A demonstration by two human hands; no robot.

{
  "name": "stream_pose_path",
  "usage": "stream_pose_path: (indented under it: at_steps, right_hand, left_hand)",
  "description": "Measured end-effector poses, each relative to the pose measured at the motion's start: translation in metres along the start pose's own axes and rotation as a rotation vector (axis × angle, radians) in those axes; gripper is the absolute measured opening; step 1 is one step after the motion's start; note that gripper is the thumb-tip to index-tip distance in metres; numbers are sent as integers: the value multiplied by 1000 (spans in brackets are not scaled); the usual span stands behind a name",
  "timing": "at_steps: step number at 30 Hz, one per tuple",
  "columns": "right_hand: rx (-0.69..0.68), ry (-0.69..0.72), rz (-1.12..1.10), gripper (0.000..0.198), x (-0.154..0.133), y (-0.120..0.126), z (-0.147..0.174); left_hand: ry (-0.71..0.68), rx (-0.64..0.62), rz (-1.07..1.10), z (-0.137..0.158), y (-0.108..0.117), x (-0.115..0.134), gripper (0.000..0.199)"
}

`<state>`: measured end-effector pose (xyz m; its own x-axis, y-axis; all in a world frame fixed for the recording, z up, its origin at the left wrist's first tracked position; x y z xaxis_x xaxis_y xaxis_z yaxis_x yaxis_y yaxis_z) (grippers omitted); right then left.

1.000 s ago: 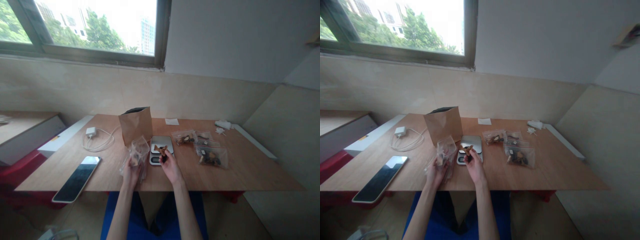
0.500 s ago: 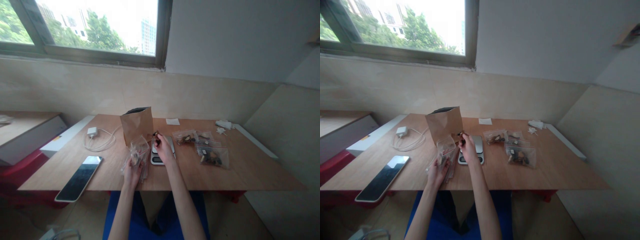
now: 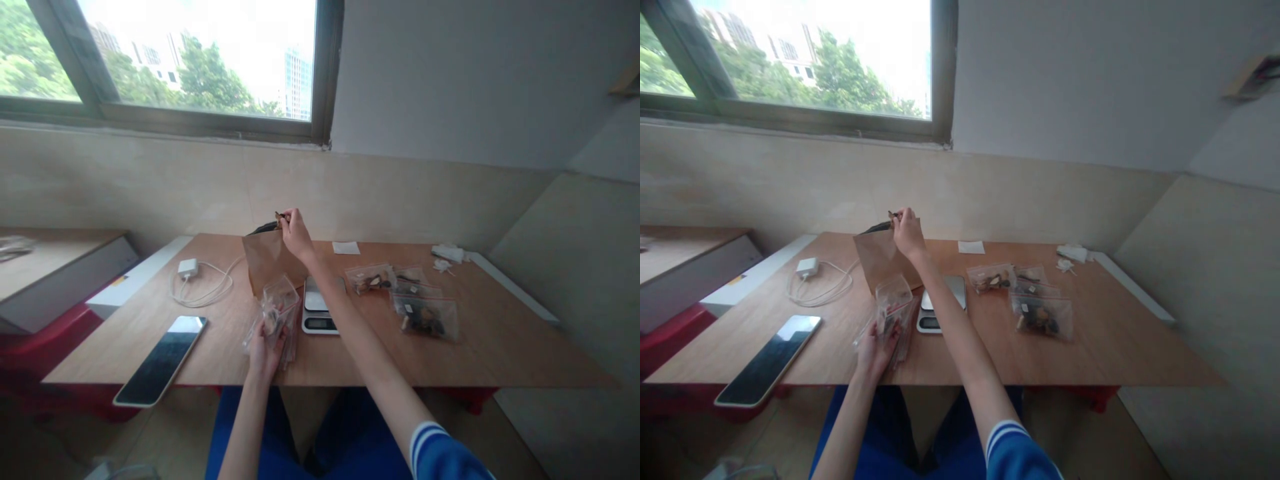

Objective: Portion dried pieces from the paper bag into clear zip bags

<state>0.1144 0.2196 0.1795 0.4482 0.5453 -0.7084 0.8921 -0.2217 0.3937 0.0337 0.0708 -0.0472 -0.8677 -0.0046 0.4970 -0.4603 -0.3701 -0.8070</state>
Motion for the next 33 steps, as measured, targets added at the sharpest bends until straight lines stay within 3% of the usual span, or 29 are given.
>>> stream_pose_path:
  at_steps: [6,15,21,26,33]
  right_hand:
    - [-64,74,200,14,-3,-8,9]
    - [-271,-37,357,23,-7,2,18]
    - [-217,-159,489,28,-15,11,20]
    - [-165,-347,407,41,-17,19,22]
    - [-142,-347,447,46,-22,19,29]
  left_hand:
    - [10,12,-11,1,1,0,27]
    - [-8,-5,-22,-4,5,-2,25]
    - [-11,10,-33,-4,6,-2,26]
    - [-7,26,-42,-4,6,-2,26]
    - [-9,32,-63,-3,6,-2,28]
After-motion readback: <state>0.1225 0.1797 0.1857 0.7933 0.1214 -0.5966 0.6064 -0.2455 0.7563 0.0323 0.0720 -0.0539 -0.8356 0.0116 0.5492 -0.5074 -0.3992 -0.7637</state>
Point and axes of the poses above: each hand's wrist, its own z-axis away from the middle knuckle, its own y-axis out of the back of the hand, x = y × z, the point moved 7 cm from there along -z, towards the middle knuckle, and after that the axes turned 5 degrees about -y, right-handed, at the moved point
